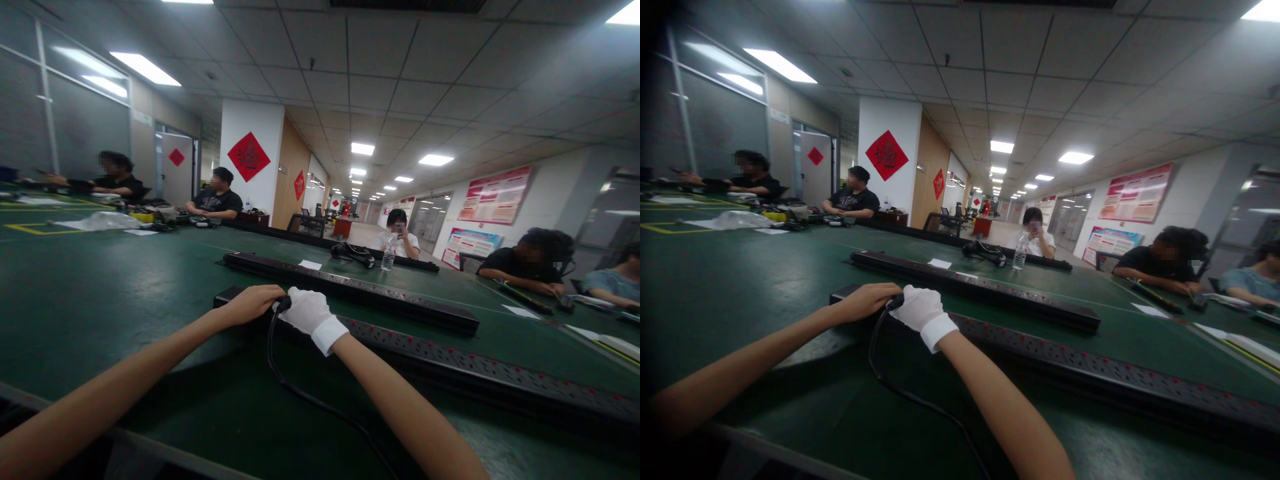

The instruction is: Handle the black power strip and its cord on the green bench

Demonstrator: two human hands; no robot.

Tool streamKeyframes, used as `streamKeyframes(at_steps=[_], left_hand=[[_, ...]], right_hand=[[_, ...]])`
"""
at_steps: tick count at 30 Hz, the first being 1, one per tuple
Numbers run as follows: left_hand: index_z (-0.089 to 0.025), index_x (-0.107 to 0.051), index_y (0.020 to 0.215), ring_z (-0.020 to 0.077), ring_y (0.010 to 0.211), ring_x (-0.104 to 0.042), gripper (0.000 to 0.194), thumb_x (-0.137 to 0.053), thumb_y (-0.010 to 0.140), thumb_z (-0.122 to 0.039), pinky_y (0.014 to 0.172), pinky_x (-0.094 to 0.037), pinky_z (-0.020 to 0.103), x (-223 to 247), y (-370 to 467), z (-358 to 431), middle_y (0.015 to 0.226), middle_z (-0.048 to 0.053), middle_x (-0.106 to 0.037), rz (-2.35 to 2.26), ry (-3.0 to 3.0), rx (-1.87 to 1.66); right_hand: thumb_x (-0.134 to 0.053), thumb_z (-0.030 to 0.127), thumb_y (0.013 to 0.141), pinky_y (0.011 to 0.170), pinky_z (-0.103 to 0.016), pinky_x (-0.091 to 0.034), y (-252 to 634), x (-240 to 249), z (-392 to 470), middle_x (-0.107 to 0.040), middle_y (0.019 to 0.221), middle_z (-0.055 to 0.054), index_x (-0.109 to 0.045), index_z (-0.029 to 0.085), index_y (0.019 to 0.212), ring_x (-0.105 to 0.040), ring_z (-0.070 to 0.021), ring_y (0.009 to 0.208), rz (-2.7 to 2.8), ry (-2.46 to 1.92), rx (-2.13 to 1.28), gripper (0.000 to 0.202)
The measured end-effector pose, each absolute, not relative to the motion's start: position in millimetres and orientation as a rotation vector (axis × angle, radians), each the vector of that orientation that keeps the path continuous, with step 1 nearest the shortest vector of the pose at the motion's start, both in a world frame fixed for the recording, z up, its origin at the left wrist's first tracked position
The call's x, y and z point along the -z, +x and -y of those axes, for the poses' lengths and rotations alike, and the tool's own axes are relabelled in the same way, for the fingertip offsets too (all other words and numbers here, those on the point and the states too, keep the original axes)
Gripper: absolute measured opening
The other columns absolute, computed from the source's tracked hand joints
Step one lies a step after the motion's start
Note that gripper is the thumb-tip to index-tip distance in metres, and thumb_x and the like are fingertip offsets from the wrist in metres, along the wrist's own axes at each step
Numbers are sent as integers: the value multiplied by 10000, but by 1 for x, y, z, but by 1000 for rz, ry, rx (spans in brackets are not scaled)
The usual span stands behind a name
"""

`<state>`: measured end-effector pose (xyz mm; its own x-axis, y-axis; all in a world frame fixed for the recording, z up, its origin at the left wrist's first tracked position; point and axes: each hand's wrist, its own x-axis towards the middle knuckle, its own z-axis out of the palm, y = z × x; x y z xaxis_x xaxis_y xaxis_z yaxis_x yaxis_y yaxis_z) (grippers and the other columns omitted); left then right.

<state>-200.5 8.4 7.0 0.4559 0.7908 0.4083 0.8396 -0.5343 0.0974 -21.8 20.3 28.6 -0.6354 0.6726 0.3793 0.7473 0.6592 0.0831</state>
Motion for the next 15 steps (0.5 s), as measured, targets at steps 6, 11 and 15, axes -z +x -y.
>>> streamKeyframes(at_steps=[6,11,15], left_hand=[[-233,-575,1012,163,942,-538,310,-372,792,-153,839,-381,250,-9,-201,-9,1040,9,-594,1450,-2565,631],[-237,-586,999,157,932,-546,317,-377,778,-144,831,-382,239,-10,-200,-7,1030,4,-601,1450,-2557,632],[-236,-578,1002,161,932,-547,310,-377,783,-149,826,-384,242,-10,-199,-6,1038,1,-599,1449,-2549,606]], right_hand=[[-339,596,775,642,-320,-438,-22,-28,-18,-637,858,-83,-519,191,914,-616,-224,781,2549,-1179,377,464],[-335,590,778,634,-329,-441,-22,-29,-17,-636,858,-84,-521,190,915,-616,-232,779,2572,-1176,388,462],[-339,593,773,627,-330,-443,-21,-29,-19,-637,855,-79,-518,195,917,-619,-230,769,2572,-1158,388,460]])
